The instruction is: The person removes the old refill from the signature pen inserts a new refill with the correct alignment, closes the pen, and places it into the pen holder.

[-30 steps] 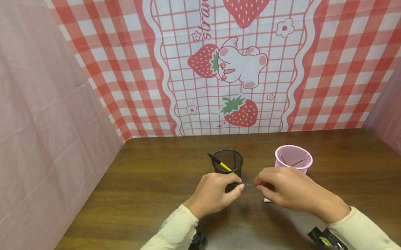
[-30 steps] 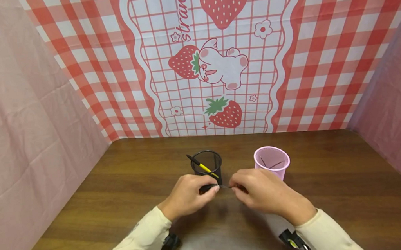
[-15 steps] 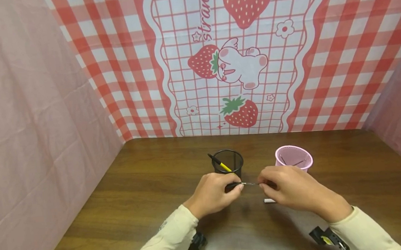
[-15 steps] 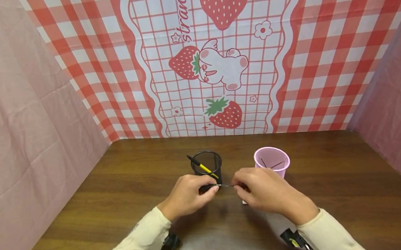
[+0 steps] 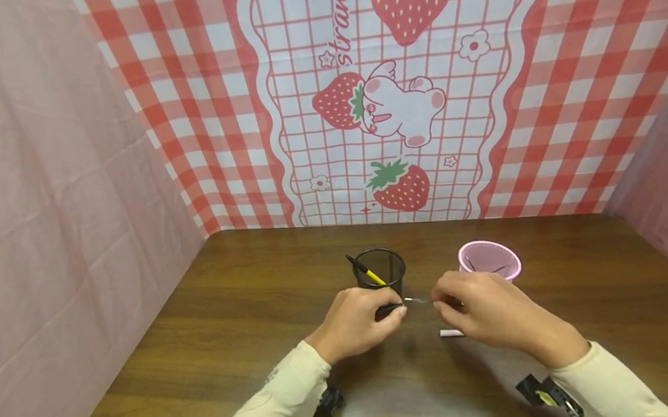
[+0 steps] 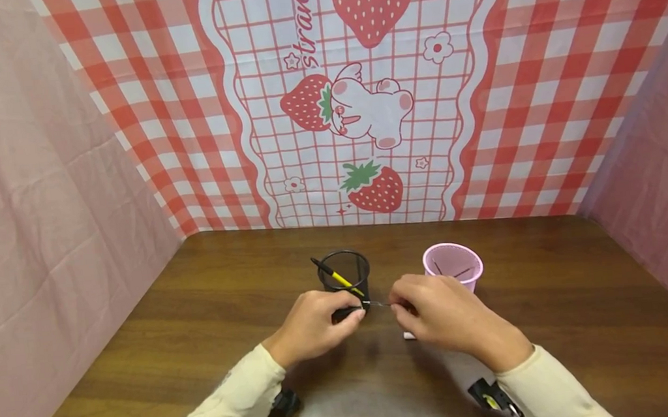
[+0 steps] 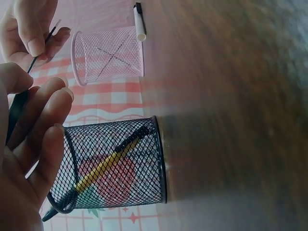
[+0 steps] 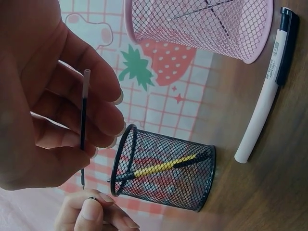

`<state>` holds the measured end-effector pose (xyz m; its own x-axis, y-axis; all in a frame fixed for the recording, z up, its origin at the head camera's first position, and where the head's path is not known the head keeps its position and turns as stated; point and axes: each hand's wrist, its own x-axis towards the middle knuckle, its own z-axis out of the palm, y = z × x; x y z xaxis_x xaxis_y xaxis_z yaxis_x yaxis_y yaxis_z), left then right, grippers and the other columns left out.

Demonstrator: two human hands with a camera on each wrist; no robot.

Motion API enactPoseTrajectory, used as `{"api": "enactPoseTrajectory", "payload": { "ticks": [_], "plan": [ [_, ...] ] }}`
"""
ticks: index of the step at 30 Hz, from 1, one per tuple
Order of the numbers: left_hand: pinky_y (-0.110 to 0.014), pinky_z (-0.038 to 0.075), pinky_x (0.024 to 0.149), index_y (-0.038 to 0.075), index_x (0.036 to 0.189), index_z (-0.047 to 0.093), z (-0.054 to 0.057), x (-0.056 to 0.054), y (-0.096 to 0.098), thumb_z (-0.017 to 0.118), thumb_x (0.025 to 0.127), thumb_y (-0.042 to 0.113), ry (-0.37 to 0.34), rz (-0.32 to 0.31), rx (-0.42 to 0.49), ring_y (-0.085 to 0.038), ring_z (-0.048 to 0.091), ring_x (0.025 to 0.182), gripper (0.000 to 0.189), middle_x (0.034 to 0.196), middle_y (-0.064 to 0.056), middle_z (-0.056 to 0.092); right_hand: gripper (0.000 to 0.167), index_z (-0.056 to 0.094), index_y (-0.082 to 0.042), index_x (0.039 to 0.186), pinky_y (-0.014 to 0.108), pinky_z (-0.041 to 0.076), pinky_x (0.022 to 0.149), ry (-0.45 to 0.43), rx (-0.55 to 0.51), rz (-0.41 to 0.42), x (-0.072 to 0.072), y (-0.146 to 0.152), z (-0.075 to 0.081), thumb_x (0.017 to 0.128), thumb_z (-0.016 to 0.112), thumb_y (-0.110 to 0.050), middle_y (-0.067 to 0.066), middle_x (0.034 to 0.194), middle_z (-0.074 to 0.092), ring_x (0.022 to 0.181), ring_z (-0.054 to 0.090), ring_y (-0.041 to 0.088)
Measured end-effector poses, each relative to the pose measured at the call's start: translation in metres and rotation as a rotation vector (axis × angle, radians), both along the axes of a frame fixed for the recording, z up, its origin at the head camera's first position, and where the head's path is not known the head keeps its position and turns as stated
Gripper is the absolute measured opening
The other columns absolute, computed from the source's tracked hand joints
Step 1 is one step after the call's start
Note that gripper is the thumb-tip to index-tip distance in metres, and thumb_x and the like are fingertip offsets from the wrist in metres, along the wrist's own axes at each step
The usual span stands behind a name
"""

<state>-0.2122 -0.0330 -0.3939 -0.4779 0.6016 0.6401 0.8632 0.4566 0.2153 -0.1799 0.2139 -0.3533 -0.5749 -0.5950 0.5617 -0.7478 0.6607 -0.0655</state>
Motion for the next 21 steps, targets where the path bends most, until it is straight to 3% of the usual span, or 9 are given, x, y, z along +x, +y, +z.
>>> {"api": "enactPoseTrajectory", "payload": {
  "ticks": [21],
  "plan": [
    [-0.02,0.049,0.061,0.018,0.093,0.072,-0.0021,0.0002,0.0003,0.072,0.091,0.024,0.0,-0.005,-0.007,0.0,0.057,0.063,0.007,0.079,0.011,0.07,0.013,0.065,-0.023,0.081,0.023,0.044,0.055,0.098,-0.045,-0.06,-0.0038,0.0029,-0.0025,0.079,0.074,-0.014,-0.019,0.076,0.053,0.065,0.049,-0.003]
  ]
}}
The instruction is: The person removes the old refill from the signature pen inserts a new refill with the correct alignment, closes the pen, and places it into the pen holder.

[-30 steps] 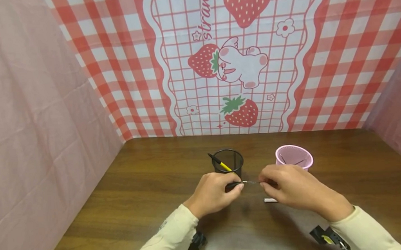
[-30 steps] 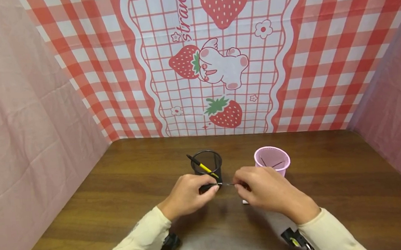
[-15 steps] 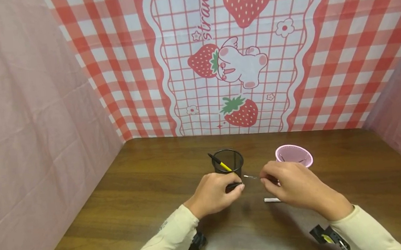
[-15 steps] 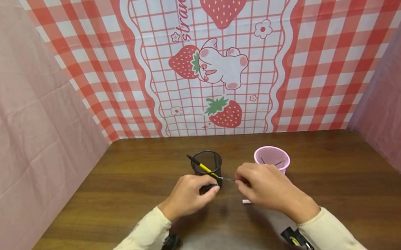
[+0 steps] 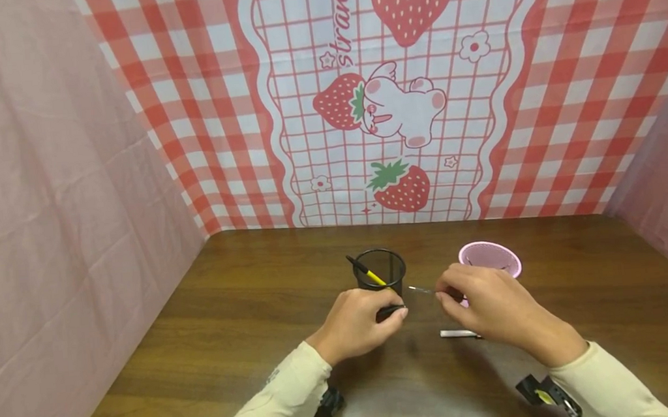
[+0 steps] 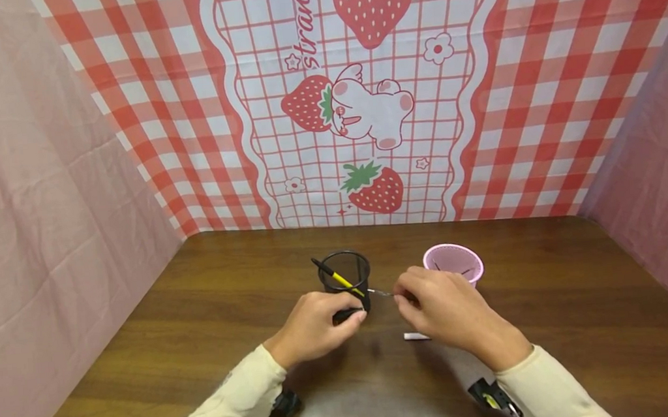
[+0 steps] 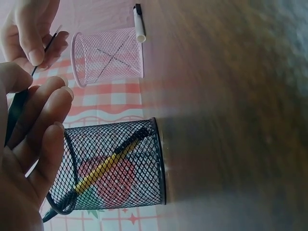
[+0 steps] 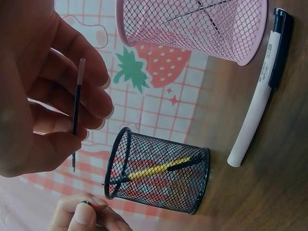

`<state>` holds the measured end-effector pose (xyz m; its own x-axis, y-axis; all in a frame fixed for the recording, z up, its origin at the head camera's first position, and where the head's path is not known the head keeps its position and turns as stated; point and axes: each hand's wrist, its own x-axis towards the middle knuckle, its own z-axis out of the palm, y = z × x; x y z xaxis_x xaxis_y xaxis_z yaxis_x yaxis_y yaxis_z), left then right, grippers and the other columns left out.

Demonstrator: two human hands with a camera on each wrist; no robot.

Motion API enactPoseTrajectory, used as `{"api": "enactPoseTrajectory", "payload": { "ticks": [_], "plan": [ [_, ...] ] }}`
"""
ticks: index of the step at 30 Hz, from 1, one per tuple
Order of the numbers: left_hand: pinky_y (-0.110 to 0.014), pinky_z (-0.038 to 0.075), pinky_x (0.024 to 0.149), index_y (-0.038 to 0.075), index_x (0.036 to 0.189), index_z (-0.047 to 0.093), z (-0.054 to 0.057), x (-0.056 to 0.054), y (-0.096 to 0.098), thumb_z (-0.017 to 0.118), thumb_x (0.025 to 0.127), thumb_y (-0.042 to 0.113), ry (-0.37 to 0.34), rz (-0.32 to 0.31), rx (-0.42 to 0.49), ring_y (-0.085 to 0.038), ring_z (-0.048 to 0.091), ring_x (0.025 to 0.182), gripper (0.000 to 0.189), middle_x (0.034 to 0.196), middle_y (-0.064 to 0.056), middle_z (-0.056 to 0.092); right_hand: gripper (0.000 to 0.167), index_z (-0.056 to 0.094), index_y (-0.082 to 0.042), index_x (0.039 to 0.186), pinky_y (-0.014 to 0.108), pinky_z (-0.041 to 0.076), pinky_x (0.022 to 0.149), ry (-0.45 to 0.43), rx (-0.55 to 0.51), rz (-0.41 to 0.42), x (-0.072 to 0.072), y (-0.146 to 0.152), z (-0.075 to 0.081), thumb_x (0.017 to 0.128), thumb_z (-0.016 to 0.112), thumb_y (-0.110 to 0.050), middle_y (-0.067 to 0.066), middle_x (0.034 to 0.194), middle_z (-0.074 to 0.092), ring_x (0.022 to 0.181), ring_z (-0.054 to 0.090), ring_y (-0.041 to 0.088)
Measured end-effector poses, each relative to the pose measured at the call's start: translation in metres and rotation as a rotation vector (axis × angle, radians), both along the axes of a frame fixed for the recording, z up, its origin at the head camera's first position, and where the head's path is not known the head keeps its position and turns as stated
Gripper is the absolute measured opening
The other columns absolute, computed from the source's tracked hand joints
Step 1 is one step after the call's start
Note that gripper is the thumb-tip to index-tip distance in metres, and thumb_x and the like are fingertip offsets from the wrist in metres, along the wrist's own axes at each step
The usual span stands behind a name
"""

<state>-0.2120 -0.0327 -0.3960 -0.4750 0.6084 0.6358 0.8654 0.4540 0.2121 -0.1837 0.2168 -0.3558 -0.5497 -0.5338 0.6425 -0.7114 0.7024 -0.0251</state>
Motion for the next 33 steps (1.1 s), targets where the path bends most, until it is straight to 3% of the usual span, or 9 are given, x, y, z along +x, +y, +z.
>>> {"api": "enactPoseTrajectory", "payload": {
  "ticks": [7,33],
  "plan": [
    [-0.018,0.048,0.06,0.017,0.094,0.073,0.0003,0.0005,0.0001,0.072,0.092,0.023,-0.01,-0.008,-0.005,0.001,0.057,0.063,0.007,0.08,0.01,0.07,0.01,0.069,-0.02,0.083,0.025,0.048,0.056,0.015,-0.021,0.001,-0.002,0.0007,-0.0002,0.079,0.075,-0.014,-0.017,0.079,0.057,0.067,0.054,-0.001],
    [-0.019,0.049,0.061,0.018,0.094,0.073,0.0023,-0.0002,0.0008,0.071,0.092,0.024,-0.007,-0.01,-0.001,0.002,0.057,0.063,0.007,0.08,0.012,0.069,0.011,0.068,-0.022,0.083,0.025,0.046,0.055,0.002,-0.008,0.001,-0.0021,0.0016,-0.0006,0.079,0.075,-0.015,-0.019,0.077,0.054,0.067,0.05,-0.003]
  ]
}}
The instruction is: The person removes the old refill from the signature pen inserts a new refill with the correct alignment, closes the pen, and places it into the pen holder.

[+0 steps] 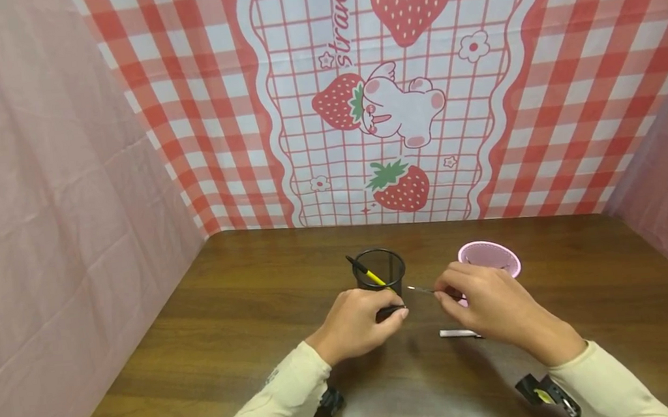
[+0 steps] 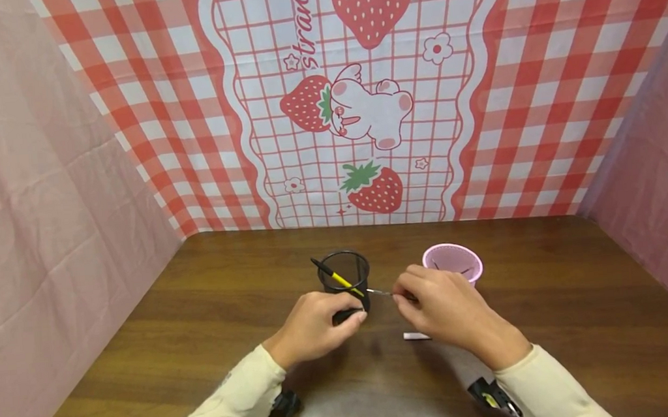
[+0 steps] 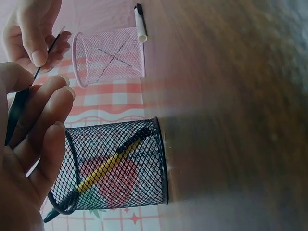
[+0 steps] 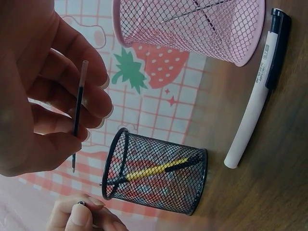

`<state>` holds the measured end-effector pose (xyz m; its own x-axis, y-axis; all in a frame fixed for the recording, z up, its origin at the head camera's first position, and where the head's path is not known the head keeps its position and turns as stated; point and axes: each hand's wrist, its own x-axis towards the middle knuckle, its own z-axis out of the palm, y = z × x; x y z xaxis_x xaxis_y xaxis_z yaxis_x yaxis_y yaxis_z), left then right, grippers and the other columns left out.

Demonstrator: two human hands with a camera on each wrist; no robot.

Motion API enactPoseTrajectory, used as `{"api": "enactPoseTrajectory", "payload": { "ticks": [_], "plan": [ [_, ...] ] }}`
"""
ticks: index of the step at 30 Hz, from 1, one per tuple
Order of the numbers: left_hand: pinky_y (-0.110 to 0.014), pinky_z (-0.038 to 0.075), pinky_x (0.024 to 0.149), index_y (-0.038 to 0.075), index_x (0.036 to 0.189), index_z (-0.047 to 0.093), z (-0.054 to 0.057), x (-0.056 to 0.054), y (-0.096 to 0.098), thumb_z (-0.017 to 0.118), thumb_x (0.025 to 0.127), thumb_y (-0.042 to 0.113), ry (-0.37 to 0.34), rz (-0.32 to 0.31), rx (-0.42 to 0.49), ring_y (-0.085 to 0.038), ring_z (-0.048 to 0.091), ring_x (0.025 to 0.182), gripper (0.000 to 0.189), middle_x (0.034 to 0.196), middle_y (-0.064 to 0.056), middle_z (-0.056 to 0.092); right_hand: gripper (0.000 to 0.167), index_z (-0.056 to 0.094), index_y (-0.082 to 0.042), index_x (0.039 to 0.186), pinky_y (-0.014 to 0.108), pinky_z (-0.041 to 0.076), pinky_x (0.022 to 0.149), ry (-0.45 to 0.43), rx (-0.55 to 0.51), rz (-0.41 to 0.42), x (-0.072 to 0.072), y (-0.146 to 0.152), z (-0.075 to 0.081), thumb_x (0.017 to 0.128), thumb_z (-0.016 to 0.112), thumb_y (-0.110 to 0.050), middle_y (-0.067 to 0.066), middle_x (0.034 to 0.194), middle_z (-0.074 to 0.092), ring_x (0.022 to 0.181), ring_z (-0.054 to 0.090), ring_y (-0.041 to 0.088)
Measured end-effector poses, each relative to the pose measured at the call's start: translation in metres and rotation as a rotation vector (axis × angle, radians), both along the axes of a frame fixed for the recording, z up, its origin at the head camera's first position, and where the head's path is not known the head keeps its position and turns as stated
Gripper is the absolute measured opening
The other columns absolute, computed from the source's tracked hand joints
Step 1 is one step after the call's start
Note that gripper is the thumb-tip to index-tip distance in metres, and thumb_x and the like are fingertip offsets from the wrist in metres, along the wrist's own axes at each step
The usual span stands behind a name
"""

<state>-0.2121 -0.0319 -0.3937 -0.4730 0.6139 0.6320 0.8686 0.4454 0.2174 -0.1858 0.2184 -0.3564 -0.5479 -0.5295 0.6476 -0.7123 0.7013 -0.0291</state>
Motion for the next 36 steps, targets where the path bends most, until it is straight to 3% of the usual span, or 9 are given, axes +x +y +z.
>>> {"api": "enactPoseTrajectory", "payload": {
  "ticks": [12,36],
  "plan": [
    [-0.019,0.049,0.062,0.018,0.093,0.073,-0.0004,-0.0003,-0.0012,0.071,0.092,0.025,0.008,0.004,0.006,0.001,0.058,0.064,0.007,0.08,0.012,0.07,0.01,0.068,-0.023,0.083,0.025,0.045,0.056,-0.016,0.019,-0.02,-0.001,0.0016,0.0001,0.08,0.075,-0.016,-0.019,0.075,0.055,0.064,0.053,0.002],
    [-0.021,0.05,0.062,0.019,0.094,0.073,0.0021,0.0009,-0.0008,0.071,0.093,0.026,0.024,0.002,-0.011,0.002,0.059,0.065,0.007,0.082,0.013,0.07,0.018,0.062,-0.027,0.077,0.027,0.04,0.052,-0.108,0.109,-0.096,-0.0031,0.004,-0.0028,0.08,0.076,-0.017,-0.021,0.071,0.049,0.058,0.045,0.0]
  ]
}}
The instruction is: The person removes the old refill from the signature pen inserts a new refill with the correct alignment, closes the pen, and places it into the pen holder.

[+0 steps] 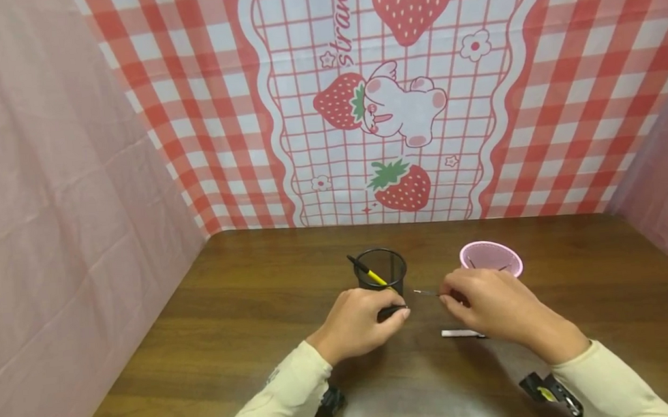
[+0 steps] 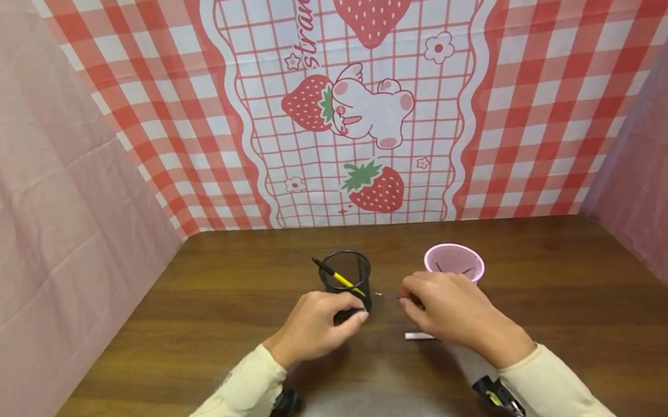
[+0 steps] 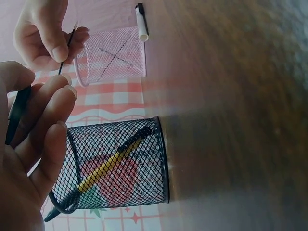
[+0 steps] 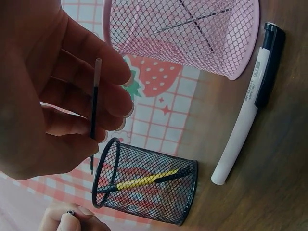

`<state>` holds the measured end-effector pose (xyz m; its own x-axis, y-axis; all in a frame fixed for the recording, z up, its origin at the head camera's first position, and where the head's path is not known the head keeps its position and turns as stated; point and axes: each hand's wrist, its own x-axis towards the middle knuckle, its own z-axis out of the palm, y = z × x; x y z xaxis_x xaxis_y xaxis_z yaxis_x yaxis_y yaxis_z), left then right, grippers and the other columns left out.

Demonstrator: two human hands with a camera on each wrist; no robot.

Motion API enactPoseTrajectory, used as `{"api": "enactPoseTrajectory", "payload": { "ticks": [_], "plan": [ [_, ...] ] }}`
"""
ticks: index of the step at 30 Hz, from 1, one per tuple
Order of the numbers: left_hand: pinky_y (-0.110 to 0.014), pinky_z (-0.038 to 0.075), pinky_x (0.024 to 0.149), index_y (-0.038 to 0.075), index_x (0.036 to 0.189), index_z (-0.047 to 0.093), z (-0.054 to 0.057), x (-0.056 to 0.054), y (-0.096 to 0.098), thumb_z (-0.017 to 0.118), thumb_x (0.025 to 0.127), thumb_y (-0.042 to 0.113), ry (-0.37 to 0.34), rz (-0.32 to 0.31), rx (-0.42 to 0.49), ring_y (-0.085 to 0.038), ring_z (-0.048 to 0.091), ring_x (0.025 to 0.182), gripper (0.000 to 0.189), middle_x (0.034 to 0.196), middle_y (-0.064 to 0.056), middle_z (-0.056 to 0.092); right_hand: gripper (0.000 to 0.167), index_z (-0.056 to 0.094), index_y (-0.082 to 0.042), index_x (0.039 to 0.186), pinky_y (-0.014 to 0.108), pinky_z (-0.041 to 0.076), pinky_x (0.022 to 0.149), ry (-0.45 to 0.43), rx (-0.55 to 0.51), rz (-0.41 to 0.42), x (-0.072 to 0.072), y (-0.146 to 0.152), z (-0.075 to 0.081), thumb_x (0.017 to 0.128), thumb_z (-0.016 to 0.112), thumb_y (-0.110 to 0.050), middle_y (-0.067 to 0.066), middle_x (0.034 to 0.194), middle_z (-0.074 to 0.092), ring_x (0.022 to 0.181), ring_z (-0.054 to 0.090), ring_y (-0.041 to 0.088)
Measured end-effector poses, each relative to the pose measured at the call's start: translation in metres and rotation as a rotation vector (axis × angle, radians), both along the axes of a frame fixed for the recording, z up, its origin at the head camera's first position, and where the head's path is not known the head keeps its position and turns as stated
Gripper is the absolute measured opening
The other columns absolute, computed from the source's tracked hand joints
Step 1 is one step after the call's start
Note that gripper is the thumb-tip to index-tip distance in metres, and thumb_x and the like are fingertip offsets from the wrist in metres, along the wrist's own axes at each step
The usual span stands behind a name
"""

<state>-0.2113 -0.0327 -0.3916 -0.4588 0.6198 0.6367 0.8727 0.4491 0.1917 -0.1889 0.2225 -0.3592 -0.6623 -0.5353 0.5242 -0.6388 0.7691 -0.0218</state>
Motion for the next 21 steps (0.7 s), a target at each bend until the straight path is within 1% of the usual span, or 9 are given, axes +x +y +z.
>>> {"api": "enactPoseTrajectory", "payload": {
  "ticks": [6,14,21],
  "plan": [
    [-0.02,0.05,0.062,0.019,0.094,0.073,0.001,-0.001,0.0,0.071,0.093,0.026,0.0,-0.008,0.003,0.002,0.059,0.065,0.008,0.082,0.013,0.07,0.019,0.06,-0.027,0.077,0.03,0.042,0.053,-0.021,0.017,-0.004,-0.003,0.0,-0.004,0.08,0.076,-0.017,-0.02,0.072,0.051,0.059,0.047,0.001],
    [-0.021,0.05,0.062,0.019,0.094,0.073,0.002,-0.001,0.0,0.07,0.093,0.026,0.003,-0.002,-0.003,0.001,0.059,0.065,0.008,0.082,0.013,0.07,0.022,0.057,-0.027,0.075,0.03,0.041,0.052,-0.036,0.031,-0.003,-0.004,0.001,-0.007,0.08,0.076,-0.016,-0.019,0.072,0.05,0.058,0.045,0.002],
    [-0.019,0.048,0.061,0.019,0.093,0.073,0.001,-0.001,-0.001,0.07,0.093,0.025,-0.015,-0.009,0.006,0.002,0.057,0.063,0.007,0.081,0.013,0.07,0.023,0.059,-0.028,0.075,0.03,0.042,0.053,-0.084,0.044,-0.003,-0.004,0.0,-0.013,0.081,0.077,-0.015,-0.02,0.073,0.051,0.061,0.047,0.0]
  ]
}}
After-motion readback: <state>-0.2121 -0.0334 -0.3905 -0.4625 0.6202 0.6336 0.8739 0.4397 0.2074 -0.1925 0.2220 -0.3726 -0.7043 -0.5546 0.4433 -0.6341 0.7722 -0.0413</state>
